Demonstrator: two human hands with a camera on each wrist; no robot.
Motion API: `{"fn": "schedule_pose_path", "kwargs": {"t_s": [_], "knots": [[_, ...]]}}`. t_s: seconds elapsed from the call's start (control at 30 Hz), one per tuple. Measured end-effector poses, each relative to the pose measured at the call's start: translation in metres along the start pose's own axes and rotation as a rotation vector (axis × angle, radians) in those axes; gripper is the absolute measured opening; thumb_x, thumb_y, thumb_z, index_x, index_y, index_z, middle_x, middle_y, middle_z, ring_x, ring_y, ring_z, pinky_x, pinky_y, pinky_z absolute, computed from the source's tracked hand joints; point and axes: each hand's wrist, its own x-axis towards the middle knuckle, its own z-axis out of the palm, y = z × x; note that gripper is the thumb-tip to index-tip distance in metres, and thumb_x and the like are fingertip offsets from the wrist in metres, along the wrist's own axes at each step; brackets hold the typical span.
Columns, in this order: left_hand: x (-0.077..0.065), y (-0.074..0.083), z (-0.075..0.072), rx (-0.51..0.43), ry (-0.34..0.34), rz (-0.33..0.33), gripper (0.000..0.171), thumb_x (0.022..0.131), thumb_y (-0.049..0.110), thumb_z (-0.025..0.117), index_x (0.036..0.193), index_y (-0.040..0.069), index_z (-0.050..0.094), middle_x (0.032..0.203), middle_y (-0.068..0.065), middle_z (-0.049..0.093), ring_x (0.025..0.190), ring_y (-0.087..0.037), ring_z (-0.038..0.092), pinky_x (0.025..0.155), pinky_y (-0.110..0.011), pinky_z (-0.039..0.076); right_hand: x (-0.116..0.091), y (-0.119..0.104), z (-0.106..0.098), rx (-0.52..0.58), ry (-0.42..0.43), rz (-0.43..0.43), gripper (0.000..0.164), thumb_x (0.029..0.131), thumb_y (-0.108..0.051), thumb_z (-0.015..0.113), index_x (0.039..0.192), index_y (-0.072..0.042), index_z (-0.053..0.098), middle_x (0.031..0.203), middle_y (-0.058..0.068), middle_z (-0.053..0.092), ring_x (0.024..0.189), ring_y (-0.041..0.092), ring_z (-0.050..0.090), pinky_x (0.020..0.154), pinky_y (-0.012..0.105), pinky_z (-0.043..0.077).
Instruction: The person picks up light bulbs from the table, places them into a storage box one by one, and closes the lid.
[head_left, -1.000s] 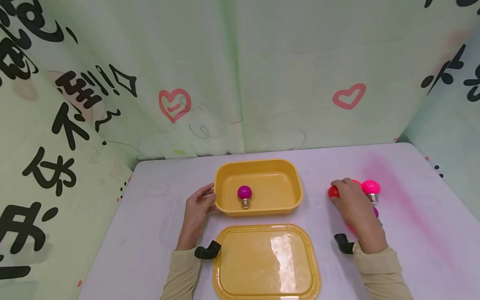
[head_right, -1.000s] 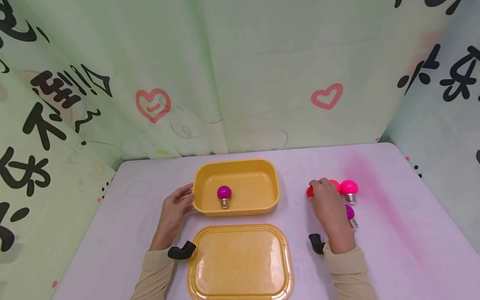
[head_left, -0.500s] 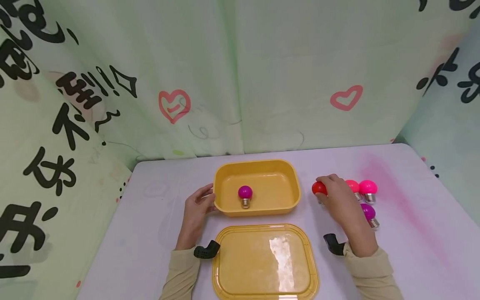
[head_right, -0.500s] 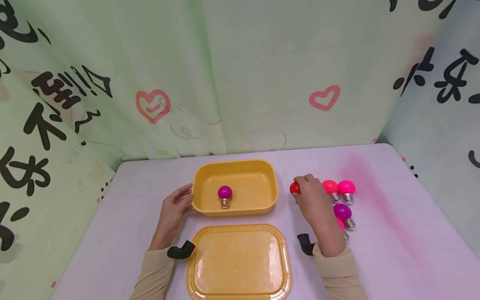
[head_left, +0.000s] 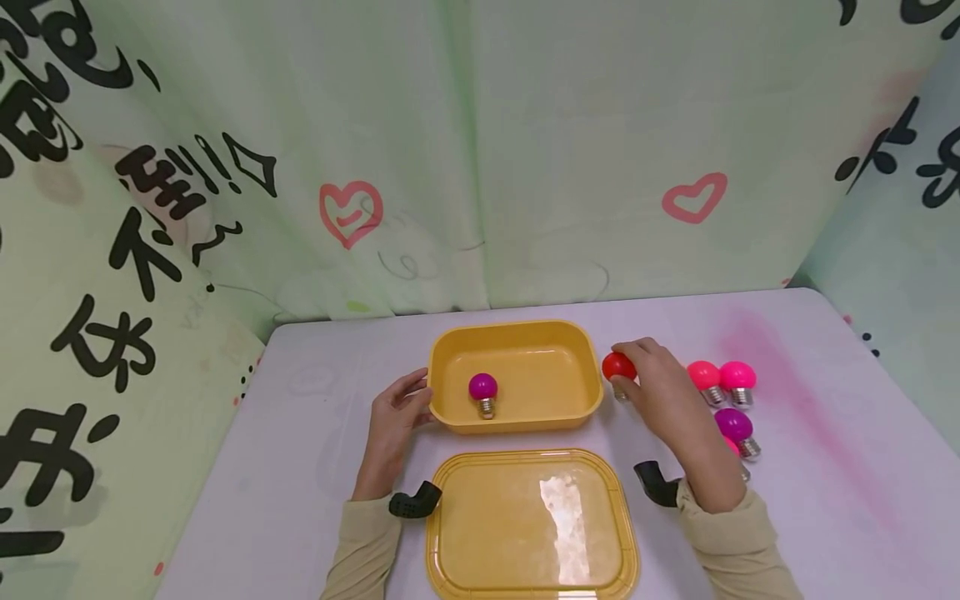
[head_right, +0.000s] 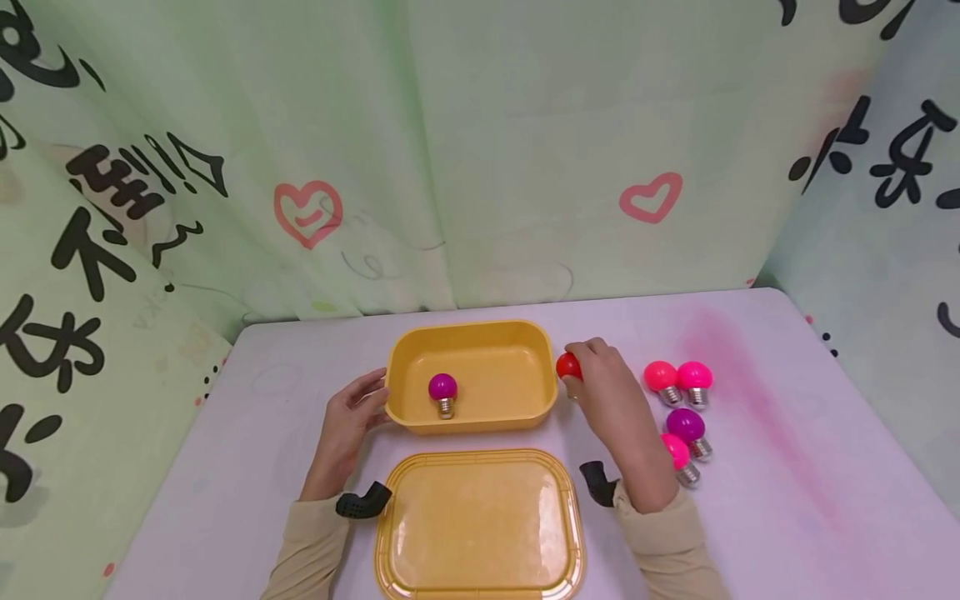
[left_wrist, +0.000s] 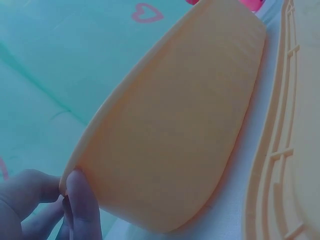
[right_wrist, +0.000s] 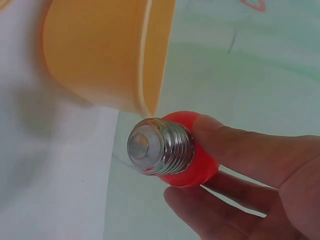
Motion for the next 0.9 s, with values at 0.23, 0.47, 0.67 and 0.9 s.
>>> {"fn": "schedule_pose_path", "kwargs": {"t_s": [0.23,0.47,0.67,0.9], "knots": [[0.0,-0.001,0.001,-0.002,0.001,-0.005,0.037,0.095,0.01,0.065,0.131,0.008,0.063,0.127,-0.016,0.059,0.095,-0.023,0.063,0.069,-0.023,0.059,0.006,-0.009,0.0,0.005,0.015,-0.018,0.048,0.086,-0.007,0.075,0.129,0.006,0.057,0.125,0.027,0.056,0.112,0.043,0.055,0.091,0.055,0.054],[0.001,0.0,0.003,0.005,-0.002,0.0,0.037,0.095,0.01,0.065,0.132,0.009,0.063,0.128,-0.015,0.059,0.098,-0.024,0.064,0.07,-0.024,0.059,0.012,-0.015,0.006,0.043,0.017,-0.048,0.046,0.088,-0.006,0.073,0.128,0.007,0.057,0.123,0.026,0.057,0.111,0.042,0.056,0.093,0.054,0.053],[0.0,0.0,0.002,-0.002,0.003,0.005,0.036,0.094,0.008,0.064,0.131,0.007,0.063,0.127,-0.018,0.059,0.097,-0.024,0.063,0.068,-0.023,0.058,0.017,-0.02,0.016,0.046,0.02,-0.08,0.044,0.087,-0.005,0.074,0.125,0.009,0.058,0.12,0.025,0.059,0.108,0.04,0.058,0.092,0.053,0.054],[0.0,0.0,0.001,0.012,0.011,-0.002,0.036,0.095,0.009,0.064,0.131,0.009,0.063,0.127,-0.015,0.059,0.098,-0.025,0.063,0.069,-0.023,0.059,0.026,-0.025,0.028,0.029,0.017,-0.119,0.042,0.085,-0.004,0.075,0.123,0.009,0.061,0.114,0.024,0.061,0.104,0.039,0.058,0.092,0.051,0.054]]}}
